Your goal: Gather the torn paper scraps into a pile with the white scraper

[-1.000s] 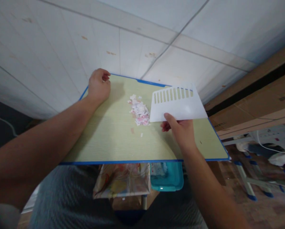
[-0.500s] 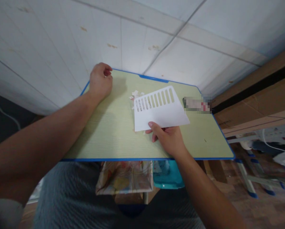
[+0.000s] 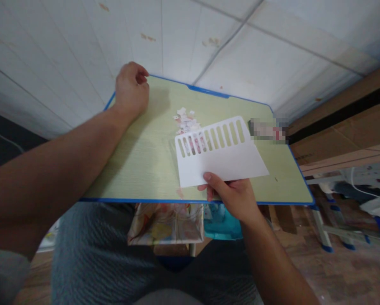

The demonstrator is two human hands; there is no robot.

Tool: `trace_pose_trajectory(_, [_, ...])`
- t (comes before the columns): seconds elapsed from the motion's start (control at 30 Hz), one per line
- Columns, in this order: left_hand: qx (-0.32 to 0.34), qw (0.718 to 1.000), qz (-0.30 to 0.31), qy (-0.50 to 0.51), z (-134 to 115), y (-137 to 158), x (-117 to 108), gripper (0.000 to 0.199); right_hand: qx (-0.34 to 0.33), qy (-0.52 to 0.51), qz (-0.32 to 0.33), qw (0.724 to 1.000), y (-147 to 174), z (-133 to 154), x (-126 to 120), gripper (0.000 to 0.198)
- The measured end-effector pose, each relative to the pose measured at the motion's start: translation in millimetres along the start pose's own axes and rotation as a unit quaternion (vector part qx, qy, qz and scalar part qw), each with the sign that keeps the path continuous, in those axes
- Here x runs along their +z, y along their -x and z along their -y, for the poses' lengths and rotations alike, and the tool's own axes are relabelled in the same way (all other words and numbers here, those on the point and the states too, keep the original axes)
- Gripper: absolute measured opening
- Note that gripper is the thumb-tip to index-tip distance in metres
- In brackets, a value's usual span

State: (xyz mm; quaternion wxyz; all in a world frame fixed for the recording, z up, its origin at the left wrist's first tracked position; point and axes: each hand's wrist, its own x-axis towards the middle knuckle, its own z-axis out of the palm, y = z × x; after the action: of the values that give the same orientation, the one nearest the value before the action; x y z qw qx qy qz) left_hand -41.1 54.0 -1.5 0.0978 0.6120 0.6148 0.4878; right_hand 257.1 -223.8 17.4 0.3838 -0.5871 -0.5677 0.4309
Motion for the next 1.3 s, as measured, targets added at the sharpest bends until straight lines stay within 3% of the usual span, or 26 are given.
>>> trace_pose_trajectory(0.27, [0.011, 0.997, 0.011, -0.078, 0.2, 8.6, -3.8, 0.046, -0.048, 0.004, 0.029, 0.998, 0.5, -2.5, -1.4, 0.05])
trace_pose_trajectory(0.63, [-0.016, 0.993, 0.064, -0.101, -9.7, 14.4, -15.1, 0.046, -0.052, -0.013, 0.0, 0.999, 2.0, -7.4, -1.3, 0.053])
trace_pose_trajectory(1.03, [-0.01, 0.987, 0.073, -0.14, -15.6, 17.0, -20.5, 0.047, -0.052, -0.03, 0.03, 0.998, 5.5, -17.3, -7.5, 0.054])
trace_pose_trajectory(1.13, [0.007, 0.985, 0.092, -0.148, -22.4, 24.3, -23.9, 0.047, -0.056, -0.061, -0.009, 0.997, 1.1, -23.9, -8.7, 0.047])
trace_pose_trajectory(1.3, [0.062, 0.961, 0.181, -0.199, -33.0, 42.4, -18.1, 0.049, -0.085, -0.09, -0.165, 0.979, -24.3, -23.9, -8.8, 0.037])
